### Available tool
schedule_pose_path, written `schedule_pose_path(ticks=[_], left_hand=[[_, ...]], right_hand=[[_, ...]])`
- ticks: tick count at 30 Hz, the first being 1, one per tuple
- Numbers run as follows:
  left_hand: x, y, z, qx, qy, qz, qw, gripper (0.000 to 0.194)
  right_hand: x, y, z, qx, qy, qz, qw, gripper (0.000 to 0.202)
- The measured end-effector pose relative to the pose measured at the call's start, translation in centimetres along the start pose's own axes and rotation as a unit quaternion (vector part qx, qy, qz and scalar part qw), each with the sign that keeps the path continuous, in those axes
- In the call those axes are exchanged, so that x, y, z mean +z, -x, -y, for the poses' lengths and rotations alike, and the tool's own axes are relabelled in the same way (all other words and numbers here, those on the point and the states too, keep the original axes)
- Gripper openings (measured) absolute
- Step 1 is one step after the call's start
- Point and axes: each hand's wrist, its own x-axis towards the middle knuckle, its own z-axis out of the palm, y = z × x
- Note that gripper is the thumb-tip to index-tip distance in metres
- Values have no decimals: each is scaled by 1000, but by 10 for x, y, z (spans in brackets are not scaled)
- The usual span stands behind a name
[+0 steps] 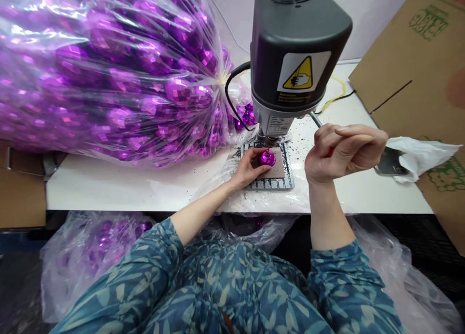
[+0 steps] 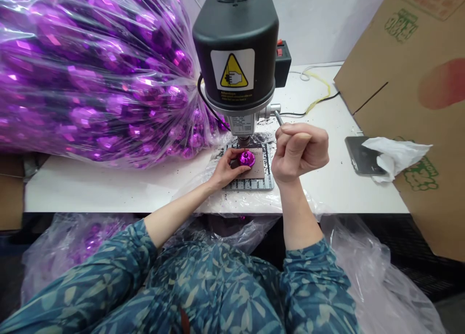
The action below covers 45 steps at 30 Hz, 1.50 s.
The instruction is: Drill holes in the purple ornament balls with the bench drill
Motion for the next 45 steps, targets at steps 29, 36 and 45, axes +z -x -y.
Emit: schedule_pose_path(ticks=[29,36,45], left_hand=[[-46,133,-46,312,-291,238,872,38],[-76,-42,-4,102,-380,-11,919,27],[-67,-150,49,75,-301,-111,944,17]], right_hand=[[40,-70,9,238,33,-11,971,34],[40,-69,3,204,15,-19,979,55],[36,-68,7,203,64,5,977,50]])
